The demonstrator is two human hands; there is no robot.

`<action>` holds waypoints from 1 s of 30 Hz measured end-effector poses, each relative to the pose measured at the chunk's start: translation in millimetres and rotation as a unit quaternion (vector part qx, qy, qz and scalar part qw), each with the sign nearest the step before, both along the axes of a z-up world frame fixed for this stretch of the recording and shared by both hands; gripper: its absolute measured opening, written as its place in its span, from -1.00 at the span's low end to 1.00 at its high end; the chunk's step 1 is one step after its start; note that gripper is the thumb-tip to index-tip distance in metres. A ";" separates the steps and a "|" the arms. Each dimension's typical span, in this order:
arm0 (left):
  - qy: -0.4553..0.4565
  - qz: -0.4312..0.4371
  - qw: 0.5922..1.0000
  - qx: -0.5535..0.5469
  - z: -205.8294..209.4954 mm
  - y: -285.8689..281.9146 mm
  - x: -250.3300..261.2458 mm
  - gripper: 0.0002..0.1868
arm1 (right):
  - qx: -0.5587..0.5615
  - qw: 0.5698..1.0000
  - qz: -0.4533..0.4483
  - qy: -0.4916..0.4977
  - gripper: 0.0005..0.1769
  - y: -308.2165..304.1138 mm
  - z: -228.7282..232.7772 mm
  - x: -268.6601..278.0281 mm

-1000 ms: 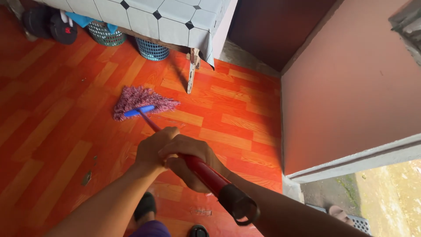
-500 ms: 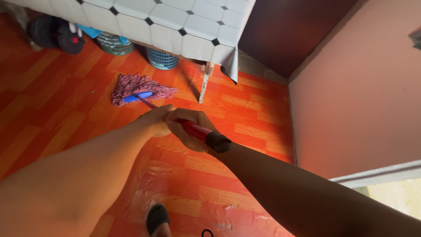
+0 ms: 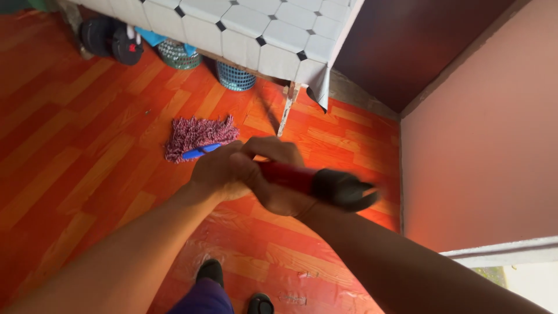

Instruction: The person mops a wooden floor with a string mop, moving it back and forth across the surface. The person then dips the mop into a green bucket of water.

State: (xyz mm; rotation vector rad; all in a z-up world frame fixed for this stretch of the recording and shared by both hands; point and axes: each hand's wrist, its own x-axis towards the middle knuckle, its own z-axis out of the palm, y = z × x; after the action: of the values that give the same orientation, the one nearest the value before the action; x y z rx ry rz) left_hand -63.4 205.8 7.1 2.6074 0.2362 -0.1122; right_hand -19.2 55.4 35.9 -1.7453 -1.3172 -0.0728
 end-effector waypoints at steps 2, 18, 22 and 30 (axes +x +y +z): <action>-0.032 0.037 0.997 -0.058 9.9 -5.2 -11.1 -0.56 | 0.013 1.000 0.018 0.011 -0.86 -1.9 7.9 -2.2; 0.067 -0.074 0.995 -0.027 -151.9 186.5 87.4 -0.70 | -0.067 0.991 0.082 0.082 -0.89 143.7 -59.7 32.4; 0.083 -0.068 0.993 -0.041 -138.4 201.3 80.3 -0.71 | -0.109 0.983 0.050 0.138 -0.90 160.7 -50.7 25.2; 0.014 -0.034 0.999 0.008 -81.5 159.4 -0.3 -0.72 | -0.105 0.992 0.066 -0.006 -0.79 126.6 -16.3 -23.0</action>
State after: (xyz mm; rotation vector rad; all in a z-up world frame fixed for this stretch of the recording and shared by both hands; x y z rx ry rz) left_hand -63.8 365.2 -74.3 2.6322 0.1591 -0.1717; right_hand -42.2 182.0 19.6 -1.8285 -1.4890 0.1341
